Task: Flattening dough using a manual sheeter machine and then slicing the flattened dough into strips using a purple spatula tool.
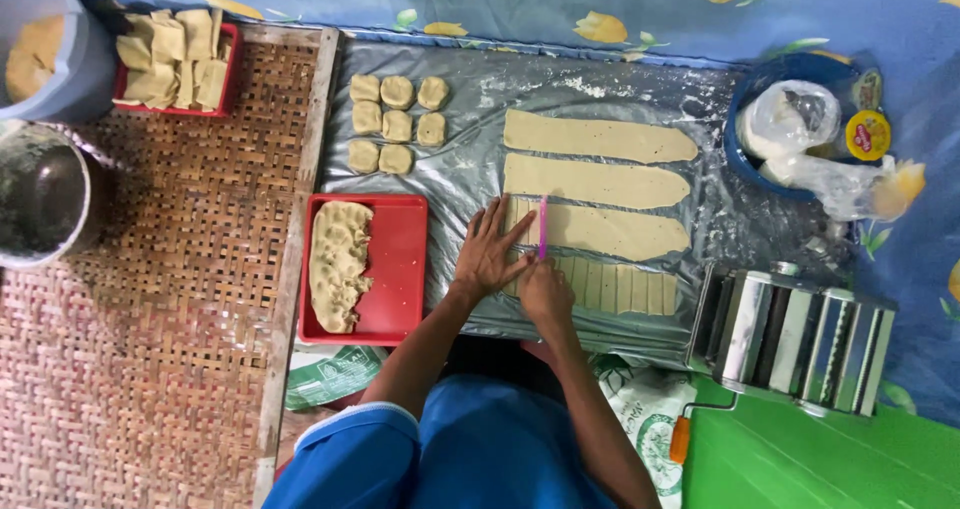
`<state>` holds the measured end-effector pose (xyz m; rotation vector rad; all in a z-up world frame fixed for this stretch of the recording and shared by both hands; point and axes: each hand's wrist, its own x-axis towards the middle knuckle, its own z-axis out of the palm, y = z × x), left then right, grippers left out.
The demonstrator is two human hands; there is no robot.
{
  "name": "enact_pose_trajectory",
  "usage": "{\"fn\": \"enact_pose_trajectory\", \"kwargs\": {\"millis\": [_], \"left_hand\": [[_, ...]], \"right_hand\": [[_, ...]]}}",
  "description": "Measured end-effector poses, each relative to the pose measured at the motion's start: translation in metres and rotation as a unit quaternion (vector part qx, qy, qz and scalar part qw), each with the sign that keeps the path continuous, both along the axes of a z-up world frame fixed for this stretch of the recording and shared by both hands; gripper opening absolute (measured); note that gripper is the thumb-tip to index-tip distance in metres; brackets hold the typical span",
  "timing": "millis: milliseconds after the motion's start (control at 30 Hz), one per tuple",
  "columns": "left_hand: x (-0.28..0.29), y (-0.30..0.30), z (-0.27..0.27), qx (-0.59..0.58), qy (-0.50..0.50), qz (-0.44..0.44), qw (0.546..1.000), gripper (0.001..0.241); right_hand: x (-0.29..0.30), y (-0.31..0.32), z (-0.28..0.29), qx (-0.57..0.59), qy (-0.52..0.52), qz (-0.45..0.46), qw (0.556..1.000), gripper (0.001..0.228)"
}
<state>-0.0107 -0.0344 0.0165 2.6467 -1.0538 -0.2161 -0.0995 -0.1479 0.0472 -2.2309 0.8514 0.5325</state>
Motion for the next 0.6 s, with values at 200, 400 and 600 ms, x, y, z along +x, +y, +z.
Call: {"fn": "enact_pose_trajectory", "kwargs": {"millis": [200,400,600], "left_hand": [[0.0,-0.001,0.01,0.013,0.0,-0.001,1.0,0.073],[-0.003,-0.002,0.01,0.026,0.003,0.001,1.0,0.072],[-0.002,-0.001,0.005,0.016,0.004,0.0,1.0,0.069]], "right_hand": [[-0.036,0.004,0.0,0.007,-0.047,0.031,0.998,0.037],[-0.05,0.001,0.015,0.057,-0.045,0.047,0.996,0.035],[-0.057,-0.008,0.026,0.094,-0.005,0.061,0.994,0.046]]}}
